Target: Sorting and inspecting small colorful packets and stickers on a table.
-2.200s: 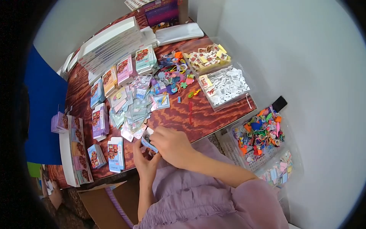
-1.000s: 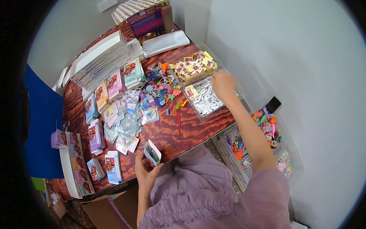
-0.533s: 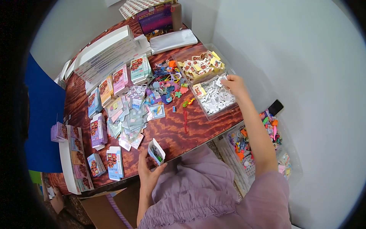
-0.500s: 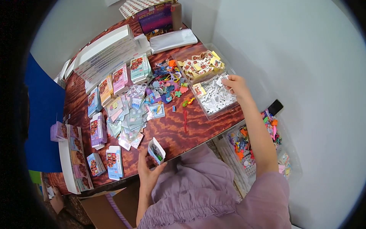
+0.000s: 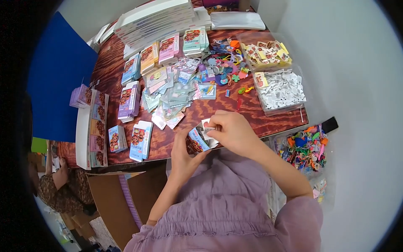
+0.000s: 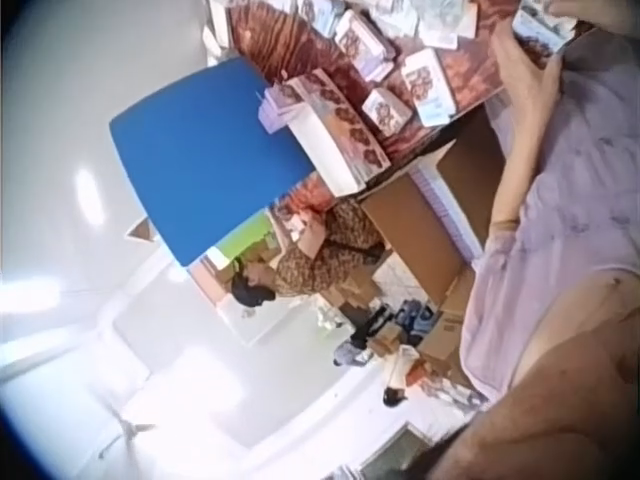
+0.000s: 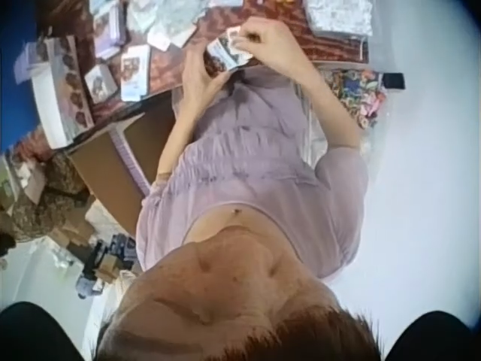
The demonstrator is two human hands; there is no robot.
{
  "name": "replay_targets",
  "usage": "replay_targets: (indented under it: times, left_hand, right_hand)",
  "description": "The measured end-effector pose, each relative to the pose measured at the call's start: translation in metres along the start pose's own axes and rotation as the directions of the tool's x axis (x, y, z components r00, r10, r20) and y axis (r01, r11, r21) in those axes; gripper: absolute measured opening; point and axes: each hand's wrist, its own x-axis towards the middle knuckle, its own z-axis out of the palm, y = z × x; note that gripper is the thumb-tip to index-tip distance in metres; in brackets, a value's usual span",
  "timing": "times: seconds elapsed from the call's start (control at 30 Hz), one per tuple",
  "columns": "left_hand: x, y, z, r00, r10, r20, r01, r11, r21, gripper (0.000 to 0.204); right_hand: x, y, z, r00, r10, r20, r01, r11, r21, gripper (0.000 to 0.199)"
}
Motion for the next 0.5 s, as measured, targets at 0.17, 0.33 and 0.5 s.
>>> replay_targets:
  times: [0.17, 0.33, 0.5]
  left_hand:
    - [-0.007, -0.006, 0.001, 0.997, 0.027, -0.067, -0.021, 0.996, 0.082, 0.076]
    - [-0.009, -0.007, 0.001, 0.995, 0.028, -0.093, -0.018, 0.994, 0.107, 0.076]
    - [-0.005, -0.008, 0.003, 0.997, 0.05, -0.063, -0.049, 0.999, 0.019, 0.075]
  right_hand:
    - [-0.001, -0.003, 0.026, 0.974, -0.204, -0.099, 0.144, 0.892, -0.43, 0.016]
    - [-0.004, -0.012, 0.018, 0.959, -0.281, -0.036, 0.233, 0.854, -0.465, 0.016]
    - [-0.004, -0.011, 0.022, 0.94, -0.334, -0.068, 0.265, 0.842, -0.471, 0.009]
